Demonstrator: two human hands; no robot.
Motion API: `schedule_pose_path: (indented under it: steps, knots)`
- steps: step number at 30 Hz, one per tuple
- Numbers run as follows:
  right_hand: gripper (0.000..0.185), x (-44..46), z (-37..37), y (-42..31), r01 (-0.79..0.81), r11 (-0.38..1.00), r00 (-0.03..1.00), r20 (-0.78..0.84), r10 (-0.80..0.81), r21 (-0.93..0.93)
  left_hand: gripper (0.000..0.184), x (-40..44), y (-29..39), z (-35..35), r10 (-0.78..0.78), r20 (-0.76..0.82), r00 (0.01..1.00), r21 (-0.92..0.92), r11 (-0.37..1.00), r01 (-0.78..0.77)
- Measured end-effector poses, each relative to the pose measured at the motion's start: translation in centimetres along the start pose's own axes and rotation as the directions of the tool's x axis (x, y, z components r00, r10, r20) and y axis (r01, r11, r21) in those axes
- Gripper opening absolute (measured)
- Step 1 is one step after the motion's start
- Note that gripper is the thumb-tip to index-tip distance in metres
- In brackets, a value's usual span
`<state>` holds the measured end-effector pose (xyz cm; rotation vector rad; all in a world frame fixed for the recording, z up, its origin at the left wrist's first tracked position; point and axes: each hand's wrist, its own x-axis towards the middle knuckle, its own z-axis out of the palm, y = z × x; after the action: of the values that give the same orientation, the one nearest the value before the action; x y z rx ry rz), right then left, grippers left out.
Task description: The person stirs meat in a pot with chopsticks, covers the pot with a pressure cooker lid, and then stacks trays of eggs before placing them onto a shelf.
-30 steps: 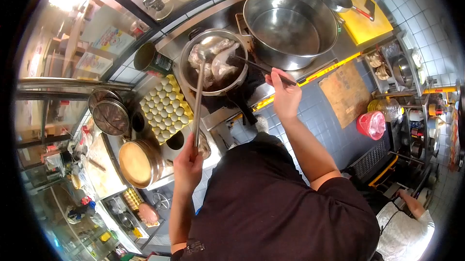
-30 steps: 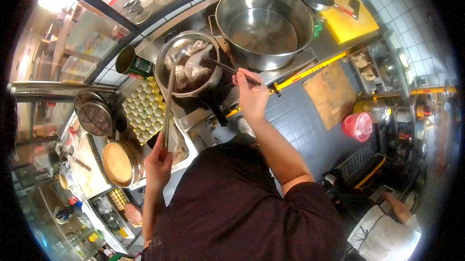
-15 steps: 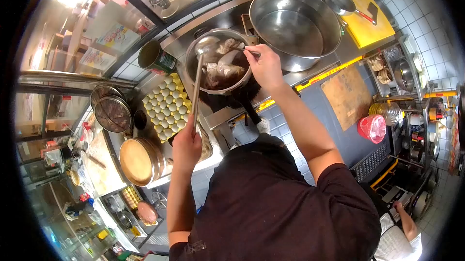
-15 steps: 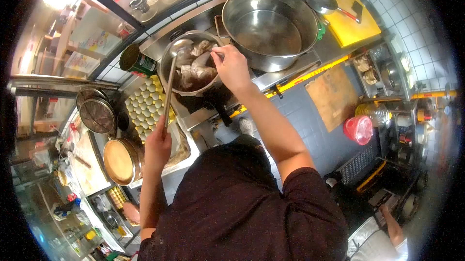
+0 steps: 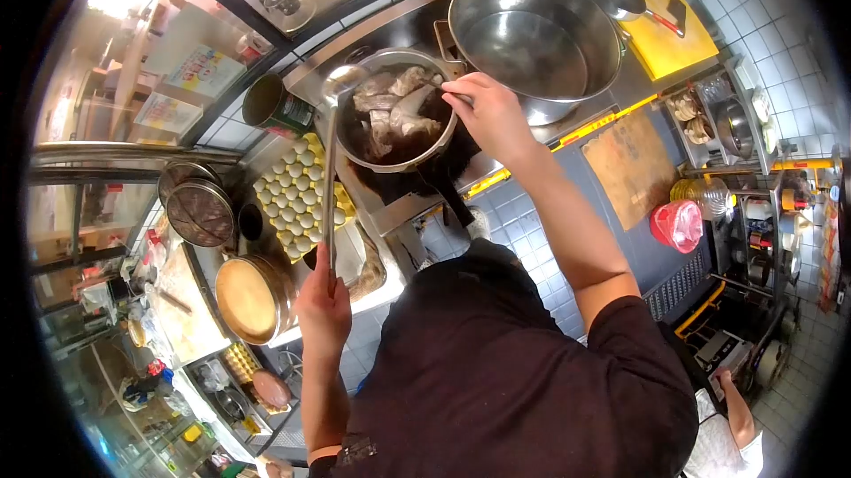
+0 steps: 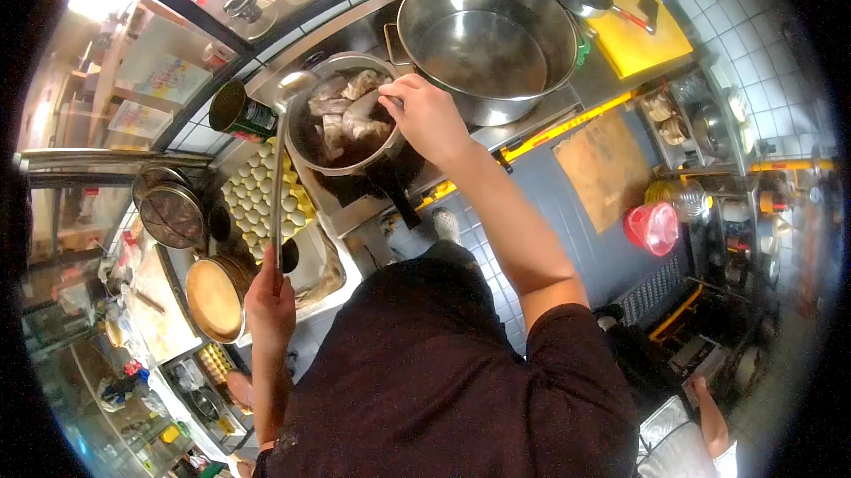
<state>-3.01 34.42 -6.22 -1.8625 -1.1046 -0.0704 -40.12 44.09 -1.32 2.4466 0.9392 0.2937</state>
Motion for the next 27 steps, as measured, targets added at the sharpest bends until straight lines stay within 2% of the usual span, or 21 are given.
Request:
schedule_pose_path:
  steps: [5,9,12,15,18,21,25,27]
  knots:
    - [0.014,0.0,0.7,0.4,-0.008,0.997,0.995,0.102,0.016,-0.079,0.066,1.3,-1.1,2.2,-0.025,0.093,0.995,0.049,0.999,0.02]
    - [0.015,-0.4,0.0,-0.4,-0.017,0.988,0.988,0.151,0.041,-0.155,0.063,2.8,-1.8,4.0,-0.029,0.088,0.996,0.042,0.999,0.026]
    - [0.017,-0.5,0.0,-0.7,-0.015,0.988,0.985,0.17,0.042,-0.156,0.062,3.6,-2.6,5.0,0.025,0.075,0.997,0.071,0.997,-0.03]
    - [0.018,-0.5,0.3,-0.7,-0.011,0.989,0.987,0.159,0.035,-0.149,0.061,4.2,-3.2,5.1,0.038,0.077,0.996,0.045,0.998,-0.042]
    - [0.016,-0.4,-0.2,-1.6,-0.06,0.988,0.994,0.081,0.072,-0.143,0.062,4.4,-2.5,4.0,-0.024,0.105,0.994,0.043,0.999,0.02]
    - [0.014,-0.6,-0.7,-2.1,-0.087,0.996,0.993,-0.078,0.089,0.033,0.065,2.1,-0.4,0.7,-0.059,0.064,0.996,0.051,0.997,0.056]
    - [0.014,-0.9,0.4,-1.0,-0.044,0.999,0.999,-0.021,0.044,0.022,0.066,-0.4,0.2,-2.2,-0.06,0.066,0.996,0.017,0.998,0.059]
    - [0.014,-1.0,2.1,0.5,0.003,1.0,1.0,-0.006,-0.003,0.01,0.065,-0.1,-0.8,-1.7,-0.053,0.123,0.991,0.061,0.997,0.046]
